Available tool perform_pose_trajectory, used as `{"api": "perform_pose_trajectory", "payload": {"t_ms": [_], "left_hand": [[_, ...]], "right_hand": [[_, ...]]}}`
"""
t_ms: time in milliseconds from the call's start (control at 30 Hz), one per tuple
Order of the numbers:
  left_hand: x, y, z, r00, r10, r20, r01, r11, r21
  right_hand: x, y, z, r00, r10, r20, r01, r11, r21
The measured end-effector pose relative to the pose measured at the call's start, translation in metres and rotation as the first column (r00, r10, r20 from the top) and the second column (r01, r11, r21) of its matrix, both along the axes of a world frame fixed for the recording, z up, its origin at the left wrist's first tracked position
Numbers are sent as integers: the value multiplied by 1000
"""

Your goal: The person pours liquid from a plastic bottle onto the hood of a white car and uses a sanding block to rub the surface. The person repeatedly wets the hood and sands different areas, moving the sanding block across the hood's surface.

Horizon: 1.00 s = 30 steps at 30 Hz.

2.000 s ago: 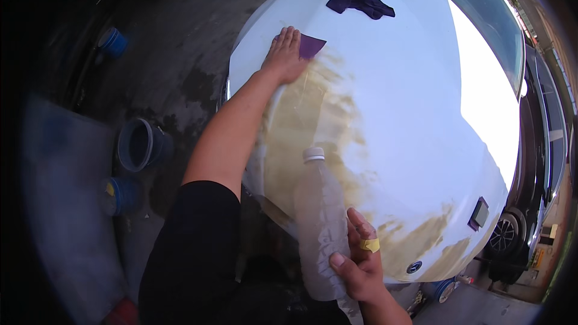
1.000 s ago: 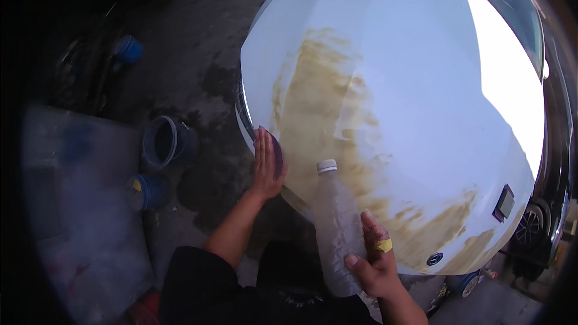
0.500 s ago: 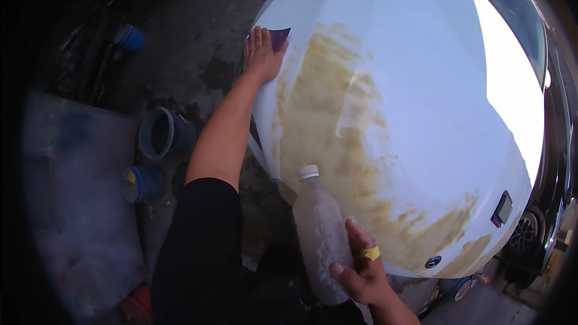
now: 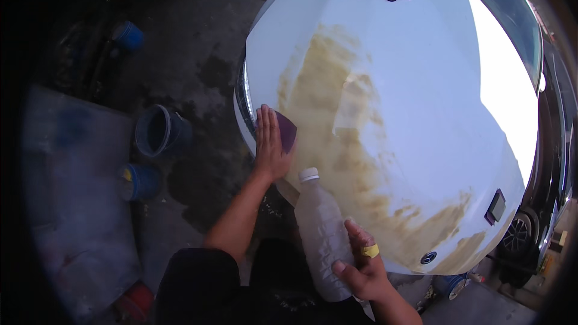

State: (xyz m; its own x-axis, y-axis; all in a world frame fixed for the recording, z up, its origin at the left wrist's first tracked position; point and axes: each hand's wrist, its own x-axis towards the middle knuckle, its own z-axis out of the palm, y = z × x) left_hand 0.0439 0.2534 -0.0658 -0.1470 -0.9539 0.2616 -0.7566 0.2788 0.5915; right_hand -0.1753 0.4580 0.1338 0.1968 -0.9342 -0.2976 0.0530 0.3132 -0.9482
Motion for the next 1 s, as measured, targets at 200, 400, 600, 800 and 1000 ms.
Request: {"api": "perform_pose_trajectory", "payload": {"t_ms": [200, 400, 600, 800, 1000], "left_hand": [[-30, -197, 68, 980, 52, 193, -68, 995, 76], [-42, -82, 47, 976, -28, 216, 45, 996, -76], [-51, 71, 46, 977, -84, 194, 60, 990, 125], [-71, -73, 66, 944, 14, 330, -17, 1000, 4], [-90, -45, 77, 926, -24, 376, 0, 998, 62]], "right_hand": [[4, 8, 2, 998, -64, 20, 64, 998, -8], [-12, 25, -1, 991, -117, 59, 117, 993, 13], [-29, 41, -5, 972, -148, 185, 148, 989, 18], [-37, 55, 6, 979, -150, 141, 143, 988, 60], [-52, 74, 9, 971, -165, 172, 162, 986, 33]]}}
